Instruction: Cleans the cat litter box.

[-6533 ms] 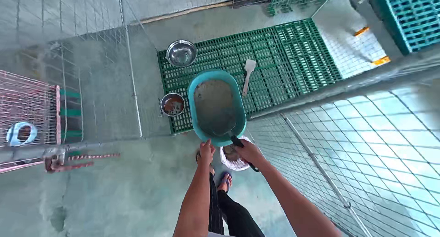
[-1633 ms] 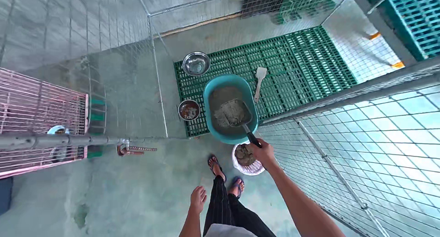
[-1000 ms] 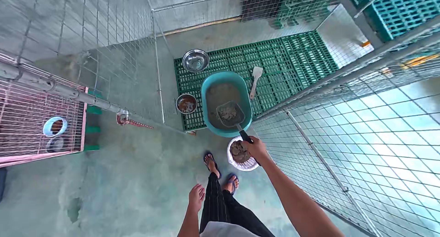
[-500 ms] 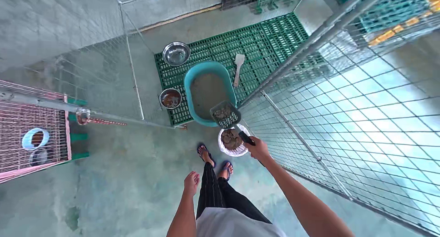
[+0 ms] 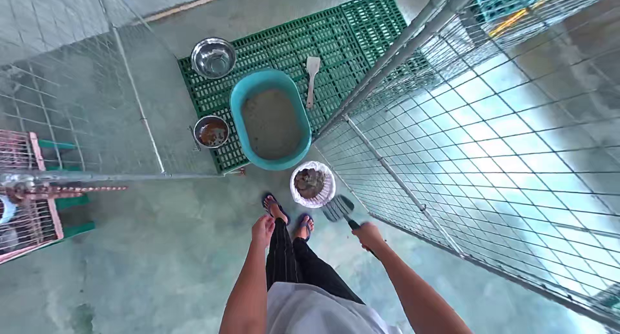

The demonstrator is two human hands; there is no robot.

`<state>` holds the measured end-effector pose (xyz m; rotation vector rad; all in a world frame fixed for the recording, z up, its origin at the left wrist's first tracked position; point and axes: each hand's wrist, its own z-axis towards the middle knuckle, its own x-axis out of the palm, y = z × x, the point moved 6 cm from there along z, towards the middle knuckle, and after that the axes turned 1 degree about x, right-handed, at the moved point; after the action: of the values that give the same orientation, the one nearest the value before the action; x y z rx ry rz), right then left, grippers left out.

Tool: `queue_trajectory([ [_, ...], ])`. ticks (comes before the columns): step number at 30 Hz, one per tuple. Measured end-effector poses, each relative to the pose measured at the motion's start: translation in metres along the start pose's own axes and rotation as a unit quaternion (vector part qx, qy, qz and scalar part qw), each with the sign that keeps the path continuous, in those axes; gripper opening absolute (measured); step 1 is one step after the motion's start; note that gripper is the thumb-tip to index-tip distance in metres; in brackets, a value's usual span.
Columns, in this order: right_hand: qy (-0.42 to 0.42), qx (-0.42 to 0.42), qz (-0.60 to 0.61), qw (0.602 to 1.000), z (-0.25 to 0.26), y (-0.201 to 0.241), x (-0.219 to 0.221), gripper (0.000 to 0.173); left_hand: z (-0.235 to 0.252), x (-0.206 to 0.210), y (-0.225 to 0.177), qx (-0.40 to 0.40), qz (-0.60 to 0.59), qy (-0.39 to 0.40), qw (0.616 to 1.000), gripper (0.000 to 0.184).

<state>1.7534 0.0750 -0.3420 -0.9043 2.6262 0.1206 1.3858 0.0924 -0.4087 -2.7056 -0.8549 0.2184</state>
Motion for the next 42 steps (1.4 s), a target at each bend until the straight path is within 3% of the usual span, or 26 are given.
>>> queue_trajectory([
  [4, -0.026, 0.024, 0.013, 0.999, -0.016, -0.032, -0.003, 0.039, 0.002, 0.042, -0.054, 0.034, -0.032, 0.025, 0.999, 0.039],
  [7, -0.046, 0.0, 0.061, 0.997, -0.068, -0.014, -0.019, 0.037, 0.013, 0.062, -0.085, 0.055, -0.069, 0.017, 0.996, 0.039],
  [11, -0.056, -0.113, 0.101, 0.987, -0.113, 0.078, -0.038, 0.032, 0.03, 0.087, -0.105, 0.052, -0.086, 0.024, 0.995, 0.034],
  [14, -0.03, -0.193, 0.013, 0.981, -0.119, 0.185, -0.046, 0.04, 0.044, 0.11, -0.113, 0.044, -0.101, 0.034, 0.993, 0.021],
  [17, -0.032, -0.22, -0.051, 0.974, -0.13, 0.267, -0.053, 0.044, 0.051, 0.125, -0.123, 0.045, -0.118, 0.041, 0.991, 0.042],
  [19, -0.053, -0.22, -0.022, 0.974, -0.137, 0.286, -0.063, 0.042, 0.041, 0.14, -0.142, 0.066, -0.094, 0.043, 0.992, 0.051],
  [25, -0.119, -0.278, 0.126, 0.945, -0.16, 0.298, -0.089, 0.041, -0.016, 0.173, -0.234, 0.13, -0.115, 0.104, 0.979, 0.051],
  [30, -0.091, -0.246, 0.108, 0.959, -0.145, 0.311, -0.089, 0.038, 0.004, 0.14, -0.184, 0.097, -0.087, 0.062, 0.99, 0.053],
  [34, -0.006, -0.189, 0.08, 0.979, -0.114, 0.311, -0.053, 0.033, 0.045, 0.116, -0.137, 0.047, -0.086, 0.005, 0.995, 0.058],
  [37, 0.041, -0.164, 0.054, 0.984, -0.096, 0.316, -0.022, 0.031, 0.072, 0.106, -0.11, 0.008, -0.109, 0.026, 0.994, 0.071],
  [42, 0.088, -0.125, 0.065, 0.986, -0.068, 0.326, 0.02, 0.027, 0.08, 0.119, -0.096, -0.017, -0.183, 0.048, 0.982, 0.048],
])
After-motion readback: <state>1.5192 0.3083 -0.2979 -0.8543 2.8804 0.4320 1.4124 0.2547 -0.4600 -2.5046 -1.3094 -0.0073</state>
